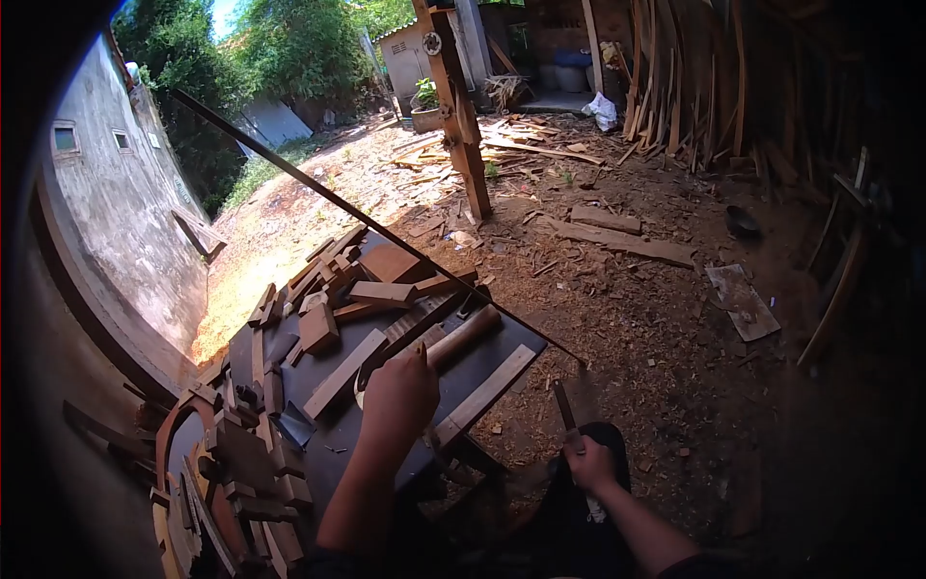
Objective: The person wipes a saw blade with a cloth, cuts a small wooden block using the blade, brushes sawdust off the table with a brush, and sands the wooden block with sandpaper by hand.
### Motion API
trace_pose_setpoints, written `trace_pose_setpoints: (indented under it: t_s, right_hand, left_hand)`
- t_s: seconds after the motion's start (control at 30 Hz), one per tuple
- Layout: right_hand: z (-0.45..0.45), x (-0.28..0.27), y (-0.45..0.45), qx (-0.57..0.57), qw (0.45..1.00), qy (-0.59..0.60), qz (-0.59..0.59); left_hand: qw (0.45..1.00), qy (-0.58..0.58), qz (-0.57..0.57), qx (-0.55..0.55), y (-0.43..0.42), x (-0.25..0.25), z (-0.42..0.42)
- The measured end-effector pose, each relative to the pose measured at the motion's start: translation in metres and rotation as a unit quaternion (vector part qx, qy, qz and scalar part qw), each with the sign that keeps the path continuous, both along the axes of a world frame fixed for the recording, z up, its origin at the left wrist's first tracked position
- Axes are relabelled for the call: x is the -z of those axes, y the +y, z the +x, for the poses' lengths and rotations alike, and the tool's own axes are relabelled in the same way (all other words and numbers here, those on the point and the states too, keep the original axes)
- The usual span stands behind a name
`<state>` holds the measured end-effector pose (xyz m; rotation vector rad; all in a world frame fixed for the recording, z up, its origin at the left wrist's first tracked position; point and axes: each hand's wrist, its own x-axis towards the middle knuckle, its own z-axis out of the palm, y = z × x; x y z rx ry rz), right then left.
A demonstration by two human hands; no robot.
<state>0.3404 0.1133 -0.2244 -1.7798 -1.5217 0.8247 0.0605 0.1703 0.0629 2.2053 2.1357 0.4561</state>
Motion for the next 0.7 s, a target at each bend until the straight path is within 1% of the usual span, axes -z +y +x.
trace_pose_setpoints:
  t_s: [0.03,0.1,0.17,0.27,0.3,0.4,0.43,0.47,0.53,0.6,0.63,0.67,0.7]
  right_hand:
    - [0.000,0.000,0.001,0.001,1.000,-0.001,-0.001]
    - [0.000,-0.002,0.000,0.004,1.000,0.001,0.004]
    - [0.000,-0.003,0.000,0.006,1.000,0.002,0.004]
    - [0.001,-0.002,-0.001,0.011,1.000,0.001,-0.001]
    - [0.000,-0.003,-0.001,0.013,1.000,0.001,-0.002]
    - [0.002,-0.001,0.000,0.015,1.000,-0.006,0.002]
    - [0.003,0.001,0.000,0.014,1.000,-0.009,0.004]
    - [0.003,0.003,-0.001,0.013,1.000,-0.003,-0.001]
    - [0.003,-0.002,0.000,0.010,1.000,0.006,-0.013]
    - [0.002,-0.002,0.002,0.010,1.000,0.002,-0.006]
    - [0.002,-0.001,0.002,0.009,1.000,0.000,-0.005]
    - [0.002,-0.001,0.003,0.004,1.000,0.004,0.002]
    - [0.002,-0.001,0.003,-0.002,1.000,0.008,0.001]
  left_hand:
    - [1.000,-0.010,0.012,0.020,0.002,0.000,0.003]
    - [0.989,-0.093,0.042,0.103,0.011,0.005,0.009]
    - [0.960,-0.180,0.089,0.197,0.029,0.024,0.012]
    - [0.938,-0.230,0.101,0.239,0.040,0.028,0.021]
    - [0.937,-0.210,0.131,0.245,0.044,0.033,0.021]
    - [0.952,-0.265,0.056,0.139,0.039,0.040,0.009]
    - [0.953,-0.273,0.062,0.119,0.034,0.041,0.003]
    - [0.956,-0.271,0.044,0.099,0.027,0.039,-0.004]
    - [0.969,-0.229,0.078,0.057,0.007,0.039,-0.019]
    - [0.979,-0.192,0.065,0.002,-0.018,0.033,-0.036]
    - [0.975,-0.200,0.096,-0.013,-0.030,0.036,-0.046]
    - [0.972,-0.217,0.068,-0.063,-0.044,0.034,-0.055]
    - [0.970,-0.209,0.047,-0.112,-0.058,0.030,-0.062]
